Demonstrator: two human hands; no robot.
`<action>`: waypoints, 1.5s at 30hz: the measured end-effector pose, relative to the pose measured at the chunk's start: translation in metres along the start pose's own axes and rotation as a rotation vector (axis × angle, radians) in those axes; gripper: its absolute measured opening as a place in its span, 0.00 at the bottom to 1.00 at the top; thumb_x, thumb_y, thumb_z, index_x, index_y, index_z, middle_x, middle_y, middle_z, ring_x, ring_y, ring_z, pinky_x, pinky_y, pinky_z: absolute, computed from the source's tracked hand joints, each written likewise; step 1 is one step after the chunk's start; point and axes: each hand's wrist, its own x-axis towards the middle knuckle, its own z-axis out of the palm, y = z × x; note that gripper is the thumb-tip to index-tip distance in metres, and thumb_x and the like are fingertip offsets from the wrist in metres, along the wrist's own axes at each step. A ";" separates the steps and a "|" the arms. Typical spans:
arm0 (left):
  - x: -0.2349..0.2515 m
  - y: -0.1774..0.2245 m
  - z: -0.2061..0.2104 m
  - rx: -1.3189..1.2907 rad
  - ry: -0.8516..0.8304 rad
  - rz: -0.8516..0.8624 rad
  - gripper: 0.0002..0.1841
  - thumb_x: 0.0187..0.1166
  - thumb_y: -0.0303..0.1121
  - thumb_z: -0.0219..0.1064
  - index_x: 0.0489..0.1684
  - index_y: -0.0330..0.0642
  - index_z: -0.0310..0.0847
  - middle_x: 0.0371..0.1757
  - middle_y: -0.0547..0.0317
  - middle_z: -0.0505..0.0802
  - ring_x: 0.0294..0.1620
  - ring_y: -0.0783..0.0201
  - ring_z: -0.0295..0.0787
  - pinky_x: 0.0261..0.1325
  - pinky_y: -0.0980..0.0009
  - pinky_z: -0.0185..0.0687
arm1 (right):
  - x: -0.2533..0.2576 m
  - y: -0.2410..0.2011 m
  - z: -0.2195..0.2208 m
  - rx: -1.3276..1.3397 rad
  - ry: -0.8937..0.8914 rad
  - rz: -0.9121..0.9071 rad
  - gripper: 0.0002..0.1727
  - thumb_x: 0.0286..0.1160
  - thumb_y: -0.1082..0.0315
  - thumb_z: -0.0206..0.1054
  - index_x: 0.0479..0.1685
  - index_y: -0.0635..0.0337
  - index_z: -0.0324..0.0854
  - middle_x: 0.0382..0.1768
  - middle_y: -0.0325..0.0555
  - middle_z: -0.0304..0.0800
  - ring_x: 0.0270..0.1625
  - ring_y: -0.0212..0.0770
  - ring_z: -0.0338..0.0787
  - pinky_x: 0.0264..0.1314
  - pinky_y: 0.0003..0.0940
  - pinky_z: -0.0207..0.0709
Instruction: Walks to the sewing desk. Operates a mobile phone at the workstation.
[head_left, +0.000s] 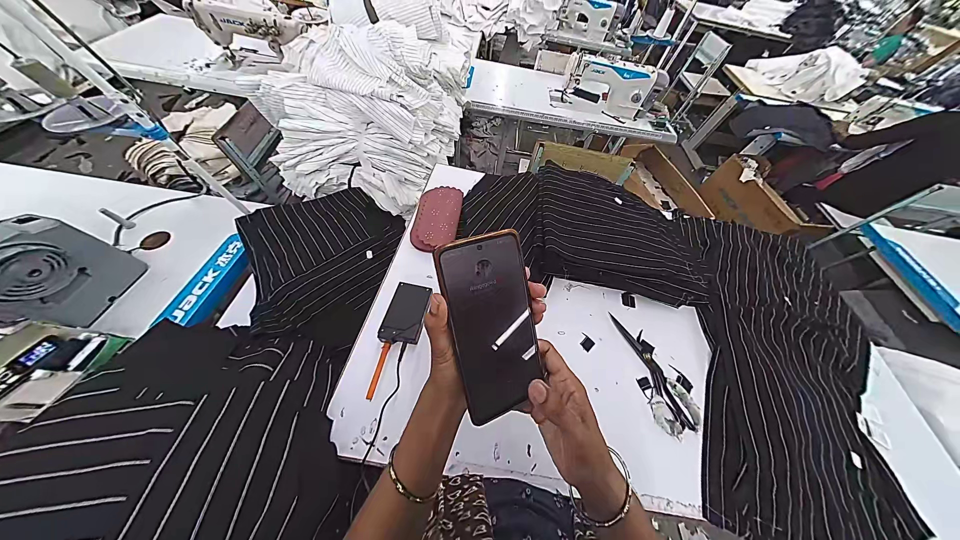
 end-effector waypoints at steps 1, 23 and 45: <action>0.000 -0.001 -0.004 -0.014 0.016 -0.023 0.44 0.62 0.66 0.75 0.71 0.38 0.81 0.63 0.39 0.91 0.63 0.48 0.91 0.70 0.58 0.84 | -0.001 0.001 -0.002 -0.013 0.013 0.017 0.31 0.81 0.48 0.66 0.73 0.60 0.67 0.60 0.38 0.91 0.59 0.35 0.93 0.63 0.37 0.89; -0.029 0.022 -0.098 1.432 0.888 -0.082 0.26 0.95 0.36 0.41 0.60 0.26 0.85 0.55 0.44 0.94 0.58 0.59 0.92 0.67 0.62 0.84 | 0.025 0.078 -0.057 0.099 0.246 0.368 0.21 0.91 0.74 0.43 0.73 0.73 0.73 0.57 0.56 0.93 0.54 0.46 0.97 0.60 0.41 0.91; -0.096 0.043 -0.118 1.969 1.293 -0.504 0.53 0.64 0.45 0.83 0.90 0.30 0.55 0.80 0.28 0.75 0.79 0.32 0.73 0.80 0.37 0.63 | 0.189 0.172 -0.064 -0.026 0.198 0.477 0.20 0.94 0.73 0.44 0.78 0.72 0.64 0.58 0.57 0.86 0.51 0.42 0.93 0.57 0.35 0.88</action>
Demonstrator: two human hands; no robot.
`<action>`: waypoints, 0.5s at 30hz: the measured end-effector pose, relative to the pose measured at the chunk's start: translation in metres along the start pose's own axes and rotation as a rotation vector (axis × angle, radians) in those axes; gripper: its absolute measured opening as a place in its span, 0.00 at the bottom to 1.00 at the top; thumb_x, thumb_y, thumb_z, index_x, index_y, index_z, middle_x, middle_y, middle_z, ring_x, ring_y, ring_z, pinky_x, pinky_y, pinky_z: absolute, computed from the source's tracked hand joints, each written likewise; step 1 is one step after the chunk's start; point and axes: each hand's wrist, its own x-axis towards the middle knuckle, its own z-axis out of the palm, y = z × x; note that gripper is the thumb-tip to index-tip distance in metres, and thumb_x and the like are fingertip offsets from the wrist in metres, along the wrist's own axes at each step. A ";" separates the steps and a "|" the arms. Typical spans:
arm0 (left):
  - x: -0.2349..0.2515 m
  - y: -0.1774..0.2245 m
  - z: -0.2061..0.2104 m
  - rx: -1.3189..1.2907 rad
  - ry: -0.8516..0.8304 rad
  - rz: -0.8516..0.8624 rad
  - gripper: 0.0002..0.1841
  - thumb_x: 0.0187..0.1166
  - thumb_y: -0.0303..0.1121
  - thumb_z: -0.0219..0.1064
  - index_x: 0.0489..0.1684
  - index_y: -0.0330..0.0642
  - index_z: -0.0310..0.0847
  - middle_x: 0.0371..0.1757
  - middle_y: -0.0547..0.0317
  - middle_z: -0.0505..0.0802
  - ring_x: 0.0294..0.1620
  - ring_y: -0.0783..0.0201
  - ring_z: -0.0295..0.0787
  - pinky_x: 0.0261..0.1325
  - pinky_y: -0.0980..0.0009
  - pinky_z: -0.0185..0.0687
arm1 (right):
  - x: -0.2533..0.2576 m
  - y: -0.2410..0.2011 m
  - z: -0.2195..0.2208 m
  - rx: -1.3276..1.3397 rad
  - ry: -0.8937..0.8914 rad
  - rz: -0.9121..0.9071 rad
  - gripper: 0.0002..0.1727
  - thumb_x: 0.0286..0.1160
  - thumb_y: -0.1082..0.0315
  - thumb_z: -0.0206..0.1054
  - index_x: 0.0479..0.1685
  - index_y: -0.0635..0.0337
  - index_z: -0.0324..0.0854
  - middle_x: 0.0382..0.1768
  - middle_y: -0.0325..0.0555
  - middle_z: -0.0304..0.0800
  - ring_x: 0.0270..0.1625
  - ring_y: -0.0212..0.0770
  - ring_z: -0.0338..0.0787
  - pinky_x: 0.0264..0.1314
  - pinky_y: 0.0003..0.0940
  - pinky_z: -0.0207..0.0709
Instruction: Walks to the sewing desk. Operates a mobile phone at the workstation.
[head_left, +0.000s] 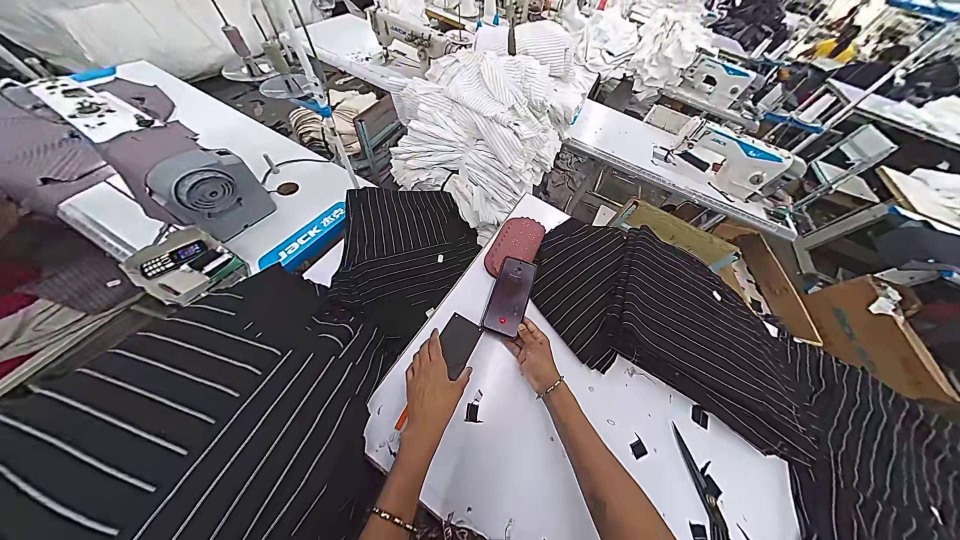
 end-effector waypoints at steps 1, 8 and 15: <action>-0.003 -0.004 -0.003 -0.021 -0.014 0.000 0.55 0.63 0.45 0.84 0.90 0.29 0.55 0.79 0.27 0.75 0.79 0.31 0.73 0.80 0.37 0.63 | 0.002 -0.001 0.002 0.001 -0.006 0.010 0.20 0.94 0.73 0.44 0.79 0.71 0.64 0.58 0.57 0.86 0.51 0.41 0.93 0.57 0.35 0.88; -0.023 -0.038 -0.013 -0.092 -0.087 0.018 0.59 0.57 0.41 0.88 0.91 0.29 0.51 0.81 0.28 0.74 0.81 0.32 0.71 0.82 0.40 0.63 | 0.008 -0.004 0.014 -0.199 0.029 -0.019 0.22 0.93 0.71 0.51 0.79 0.73 0.68 0.65 0.62 0.84 0.55 0.41 0.92 0.59 0.32 0.86; -0.044 -0.060 -0.021 -0.161 -0.076 0.006 0.57 0.59 0.42 0.87 0.90 0.31 0.53 0.82 0.32 0.74 0.83 0.34 0.69 0.85 0.43 0.63 | 0.006 0.000 0.012 -0.683 0.166 -0.161 0.19 0.91 0.66 0.58 0.68 0.70 0.82 0.59 0.61 0.90 0.54 0.44 0.92 0.60 0.38 0.84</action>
